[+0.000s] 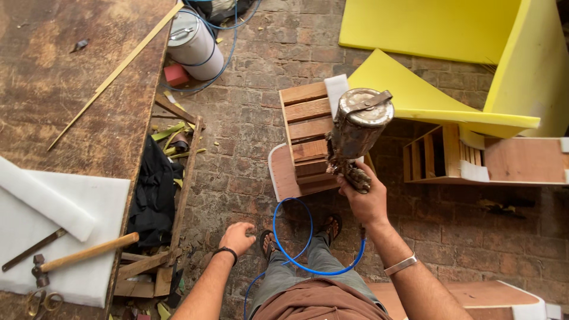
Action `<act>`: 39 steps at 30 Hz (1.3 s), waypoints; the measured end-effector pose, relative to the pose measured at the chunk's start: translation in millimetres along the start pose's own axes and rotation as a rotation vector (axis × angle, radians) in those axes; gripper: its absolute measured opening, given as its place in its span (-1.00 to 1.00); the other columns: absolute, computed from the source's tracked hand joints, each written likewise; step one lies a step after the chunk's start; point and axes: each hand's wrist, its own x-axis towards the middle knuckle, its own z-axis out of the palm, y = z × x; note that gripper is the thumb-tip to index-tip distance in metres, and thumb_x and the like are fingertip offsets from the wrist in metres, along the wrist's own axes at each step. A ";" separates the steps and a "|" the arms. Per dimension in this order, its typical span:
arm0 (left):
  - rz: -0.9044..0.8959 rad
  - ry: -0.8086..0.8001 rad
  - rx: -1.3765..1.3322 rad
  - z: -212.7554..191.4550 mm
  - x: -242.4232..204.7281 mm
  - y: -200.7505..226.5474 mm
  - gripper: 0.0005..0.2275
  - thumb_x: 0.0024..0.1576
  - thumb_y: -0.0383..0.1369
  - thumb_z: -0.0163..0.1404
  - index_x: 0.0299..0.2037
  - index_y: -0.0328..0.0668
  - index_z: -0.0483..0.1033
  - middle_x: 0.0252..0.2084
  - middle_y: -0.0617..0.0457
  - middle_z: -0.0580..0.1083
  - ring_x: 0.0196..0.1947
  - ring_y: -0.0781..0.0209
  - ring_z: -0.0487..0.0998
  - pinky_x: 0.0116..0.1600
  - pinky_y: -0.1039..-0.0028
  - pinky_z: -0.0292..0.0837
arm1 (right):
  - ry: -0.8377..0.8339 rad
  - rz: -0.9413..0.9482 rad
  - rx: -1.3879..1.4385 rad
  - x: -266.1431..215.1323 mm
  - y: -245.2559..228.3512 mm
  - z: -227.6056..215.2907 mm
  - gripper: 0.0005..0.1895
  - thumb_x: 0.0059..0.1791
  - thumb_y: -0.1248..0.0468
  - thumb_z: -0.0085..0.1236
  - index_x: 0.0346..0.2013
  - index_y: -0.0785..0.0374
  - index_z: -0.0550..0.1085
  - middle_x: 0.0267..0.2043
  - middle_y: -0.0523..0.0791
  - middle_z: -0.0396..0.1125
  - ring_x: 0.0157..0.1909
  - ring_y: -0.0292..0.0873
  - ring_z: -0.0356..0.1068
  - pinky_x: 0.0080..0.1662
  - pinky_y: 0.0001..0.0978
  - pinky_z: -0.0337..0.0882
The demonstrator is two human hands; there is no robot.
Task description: The person applies adhesive to wooden chair parts using a spray gun, then places white foam padding onto the chair frame. They trim the foam with a knife and continue applying adhesive and padding to additional chair components.
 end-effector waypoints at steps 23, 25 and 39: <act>-0.167 -0.099 -0.227 -10.4 -15.6 -18.3 -0.58 0.04 -0.22 0.19 0.15 0.09 0.55 0.21 -0.02 0.49 0.25 0.02 0.48 0.33 0.24 0.37 | 0.060 -0.182 -0.139 9.6 -20.4 22.8 -0.48 -0.01 0.39 0.27 0.23 0.38 0.38 -0.09 -0.04 0.50 -0.18 -0.22 0.54 -0.16 -0.43 0.59; -0.126 -0.107 -0.263 -8.7 -12.3 -16.1 -0.55 0.01 -0.20 0.21 0.16 0.09 0.55 0.20 -0.03 0.52 0.23 0.04 0.51 0.33 0.26 0.40 | 0.061 -0.167 -0.123 11.5 -21.7 23.8 -0.48 -0.01 0.40 0.28 0.24 0.39 0.38 -0.11 -0.03 0.50 -0.21 -0.21 0.52 -0.18 -0.41 0.58; 0.100 -0.355 0.278 10.8 -13.1 26.7 -0.61 0.10 0.04 0.03 0.02 0.12 0.63 0.19 -0.18 0.45 0.23 -0.16 0.38 0.27 0.16 0.37 | 0.084 -0.121 0.130 42.4 -67.5 44.8 -0.58 0.04 0.43 0.12 0.19 0.36 0.34 -0.08 -0.05 0.48 -0.14 -0.17 0.54 -0.05 -0.34 0.62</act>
